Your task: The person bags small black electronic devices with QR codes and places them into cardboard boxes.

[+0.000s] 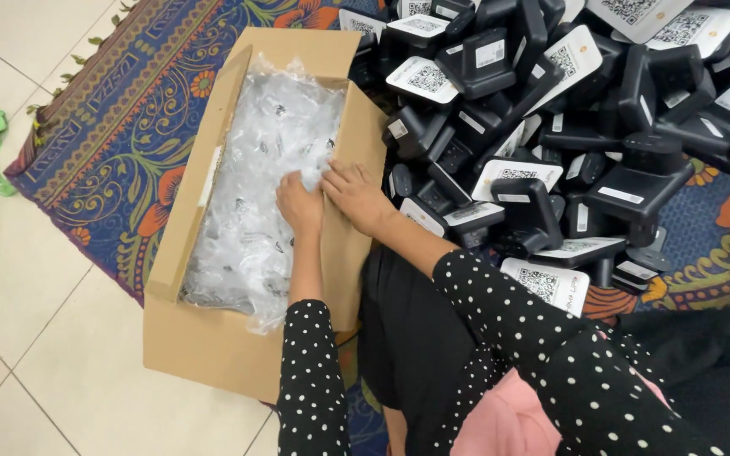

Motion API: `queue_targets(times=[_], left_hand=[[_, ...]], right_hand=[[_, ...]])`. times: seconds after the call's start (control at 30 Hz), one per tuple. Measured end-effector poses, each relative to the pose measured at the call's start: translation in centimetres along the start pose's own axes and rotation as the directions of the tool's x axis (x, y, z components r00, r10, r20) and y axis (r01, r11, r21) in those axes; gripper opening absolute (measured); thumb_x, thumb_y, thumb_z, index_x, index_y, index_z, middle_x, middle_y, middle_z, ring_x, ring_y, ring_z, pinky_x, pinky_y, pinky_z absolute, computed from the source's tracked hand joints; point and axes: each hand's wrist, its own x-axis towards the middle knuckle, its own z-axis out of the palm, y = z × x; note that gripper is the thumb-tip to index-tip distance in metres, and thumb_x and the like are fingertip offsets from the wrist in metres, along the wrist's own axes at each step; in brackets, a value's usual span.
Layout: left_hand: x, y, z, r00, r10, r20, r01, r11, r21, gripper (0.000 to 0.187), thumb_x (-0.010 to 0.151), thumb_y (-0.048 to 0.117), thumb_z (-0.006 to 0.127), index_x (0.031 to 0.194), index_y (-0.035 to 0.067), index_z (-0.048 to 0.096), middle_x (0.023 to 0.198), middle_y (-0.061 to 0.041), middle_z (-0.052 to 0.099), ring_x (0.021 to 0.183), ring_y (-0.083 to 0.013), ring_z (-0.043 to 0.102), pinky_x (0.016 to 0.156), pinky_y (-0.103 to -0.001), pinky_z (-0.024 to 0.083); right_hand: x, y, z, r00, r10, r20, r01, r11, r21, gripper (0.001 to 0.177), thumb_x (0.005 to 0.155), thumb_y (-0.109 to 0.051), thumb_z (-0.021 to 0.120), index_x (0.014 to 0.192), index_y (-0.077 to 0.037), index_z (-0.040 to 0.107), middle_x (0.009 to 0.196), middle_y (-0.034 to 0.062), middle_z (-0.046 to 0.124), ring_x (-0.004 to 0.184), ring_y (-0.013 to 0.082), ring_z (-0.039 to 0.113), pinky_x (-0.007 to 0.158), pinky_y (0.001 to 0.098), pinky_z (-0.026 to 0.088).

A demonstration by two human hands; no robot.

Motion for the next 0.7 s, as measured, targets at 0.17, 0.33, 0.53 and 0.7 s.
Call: queue_targets(times=[0.17, 0.33, 0.53, 0.7], left_hand=[[-0.7, 0.3, -1.2, 0.966, -0.184, 0.183, 0.173, 0.982, 0.075, 0.039, 0.067, 0.015, 0.084, 0.105, 0.012, 0.077, 0.113, -0.008, 0.069, 0.105, -0.0345, 0.06, 0.09, -0.044, 0.049], [-0.4, 1.9, -3.9, 0.989, -0.142, 0.051, 0.141, 0.99, 0.019, 0.022, 0.089, 0.009, 0.075, 0.109, 0.017, 0.078, 0.116, -0.001, 0.071, 0.108, -0.0282, 0.061, 0.098, -0.04, 0.05], [-0.3, 9.4, -8.0, 0.951, 0.197, -0.239, -0.147, 0.966, 0.211, 0.035, 0.091, 0.008, 0.068, 0.124, 0.016, 0.075, 0.14, -0.004, 0.063, 0.12, -0.03, 0.054, 0.103, -0.047, 0.039], [-2.4, 20.0, -7.5, 0.906, 0.266, -0.329, -0.214, 0.959, 0.185, 0.031, 0.099, 0.01, 0.066, 0.128, 0.016, 0.073, 0.148, -0.002, 0.059, 0.129, -0.0274, 0.053, 0.11, -0.049, 0.035]], right_hand=[[-1.1, -2.1, 0.4, 0.989, 0.139, -0.052, -0.134, 0.987, 0.089, 0.061, 0.076, 0.002, 0.068, 0.135, -0.004, 0.054, 0.149, 0.012, 0.045, 0.153, 0.0333, 0.026, 0.118, 0.0536, 0.033], [-1.5, -2.3, 1.1, 0.987, 0.149, -0.054, -0.144, 0.985, 0.092, 0.066, 0.073, 0.004, 0.067, 0.137, -0.003, 0.053, 0.156, 0.0134, 0.041, 0.155, 0.0339, 0.023, 0.118, 0.0487, 0.035], [-3.0, -0.7, -1.6, 0.983, 0.183, -0.022, -0.155, 0.886, 0.436, 0.074, 0.075, 0.004, 0.068, 0.145, -0.002, 0.046, 0.16, 0.0149, 0.037, 0.152, 0.0334, 0.027, 0.118, 0.046, 0.034], [-11.4, 2.1, -5.5, 0.92, 0.392, -0.01, -0.229, 0.558, 0.798, 0.077, 0.083, -0.002, 0.072, 0.153, -0.003, 0.04, 0.153, 0.0162, 0.047, 0.142, 0.0298, 0.048, 0.117, 0.0399, 0.04]])
